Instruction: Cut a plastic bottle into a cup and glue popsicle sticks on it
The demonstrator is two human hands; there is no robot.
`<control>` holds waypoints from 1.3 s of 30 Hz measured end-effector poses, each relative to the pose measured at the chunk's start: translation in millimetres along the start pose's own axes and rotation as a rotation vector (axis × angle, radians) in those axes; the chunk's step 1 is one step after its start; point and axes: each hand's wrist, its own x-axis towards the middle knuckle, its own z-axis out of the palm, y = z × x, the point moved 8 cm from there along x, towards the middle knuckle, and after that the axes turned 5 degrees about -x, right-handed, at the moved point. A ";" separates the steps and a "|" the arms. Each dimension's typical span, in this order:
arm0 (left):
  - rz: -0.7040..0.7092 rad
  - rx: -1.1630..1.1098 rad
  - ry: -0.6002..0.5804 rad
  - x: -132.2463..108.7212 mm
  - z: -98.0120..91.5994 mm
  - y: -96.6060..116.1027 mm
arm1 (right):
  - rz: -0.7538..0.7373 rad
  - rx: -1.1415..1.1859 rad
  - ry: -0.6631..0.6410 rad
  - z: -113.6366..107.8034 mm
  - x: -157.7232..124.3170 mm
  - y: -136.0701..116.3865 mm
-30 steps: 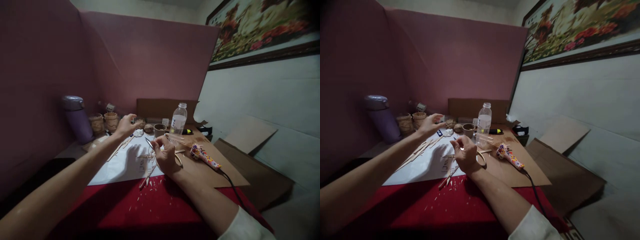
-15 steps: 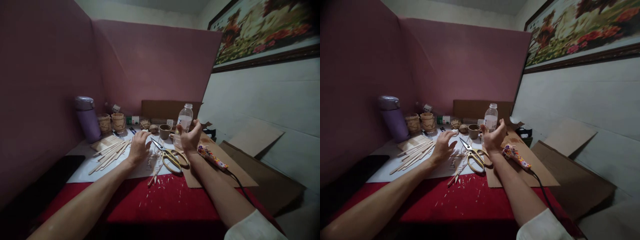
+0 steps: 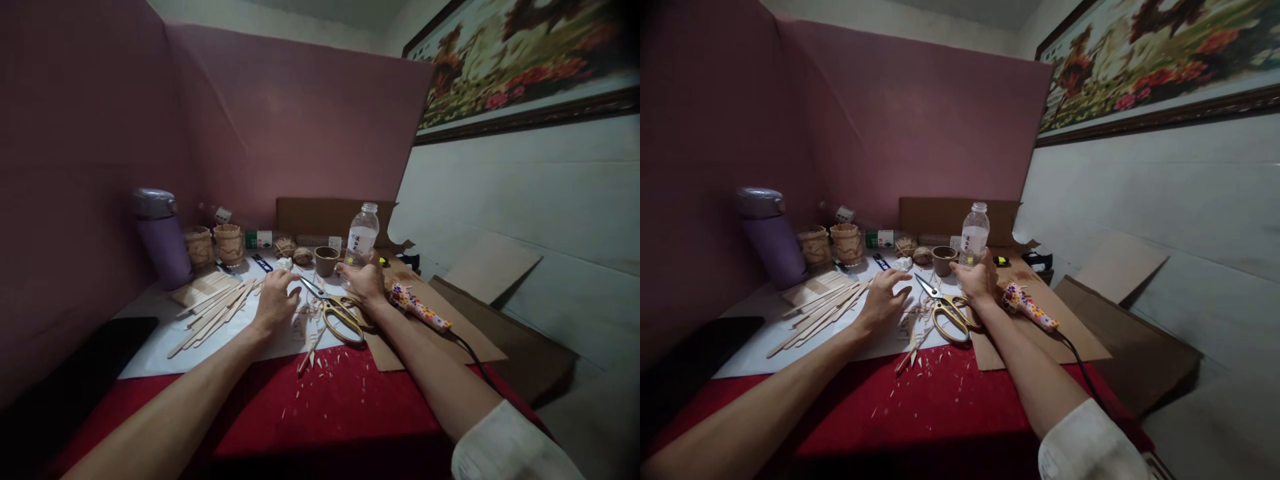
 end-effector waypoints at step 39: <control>-0.341 -0.941 -0.177 -13.5 17.8 25.5 | 0.156 0.998 -0.583 33.3 -60.0 -73.4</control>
